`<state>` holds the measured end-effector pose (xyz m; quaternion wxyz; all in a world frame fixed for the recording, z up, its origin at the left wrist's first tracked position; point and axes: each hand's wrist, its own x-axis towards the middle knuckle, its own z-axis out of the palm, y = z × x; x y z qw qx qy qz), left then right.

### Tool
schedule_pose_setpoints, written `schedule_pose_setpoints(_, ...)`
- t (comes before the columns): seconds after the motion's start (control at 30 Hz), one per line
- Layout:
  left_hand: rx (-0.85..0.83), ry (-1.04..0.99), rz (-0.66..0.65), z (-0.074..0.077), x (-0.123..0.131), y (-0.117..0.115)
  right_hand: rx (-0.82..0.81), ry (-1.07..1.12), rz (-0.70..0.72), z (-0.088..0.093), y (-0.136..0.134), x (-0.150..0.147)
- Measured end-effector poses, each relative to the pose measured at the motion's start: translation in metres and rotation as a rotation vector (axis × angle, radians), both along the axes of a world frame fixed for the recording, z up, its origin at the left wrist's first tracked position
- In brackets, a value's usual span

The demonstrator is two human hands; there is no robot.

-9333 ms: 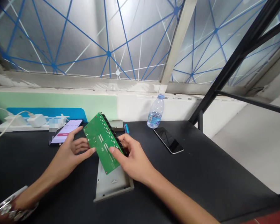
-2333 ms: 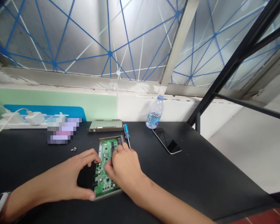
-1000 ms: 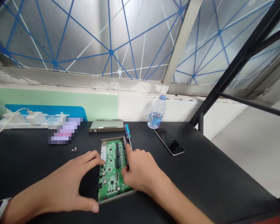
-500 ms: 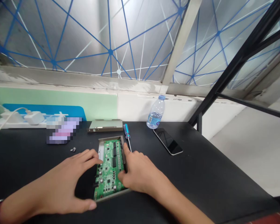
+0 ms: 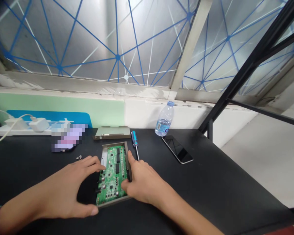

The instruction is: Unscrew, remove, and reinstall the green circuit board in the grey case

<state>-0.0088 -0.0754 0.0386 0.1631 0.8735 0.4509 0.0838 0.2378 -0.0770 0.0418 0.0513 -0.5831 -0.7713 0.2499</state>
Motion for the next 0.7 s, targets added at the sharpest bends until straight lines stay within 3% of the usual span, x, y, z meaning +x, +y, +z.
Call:
schedule_pose_setpoints(0.33, 0.023, -0.050, -0.020, -0.007, -0.002, 0.003, 0.111, -0.046, 0.005, -0.005, 0.000, 0.002)
schedule_pose_setpoints(0.5, 0.048, -0.066, -0.037, -0.003, -0.006, 0.004, 0.076, -0.029, 0.003, -0.007, 0.001, 0.004)
schedule_pose_setpoints(0.7, 0.121, -0.078, 0.092, 0.002, -0.044, 0.038, 0.042, -0.034, -0.019, -0.001, 0.001, 0.001)
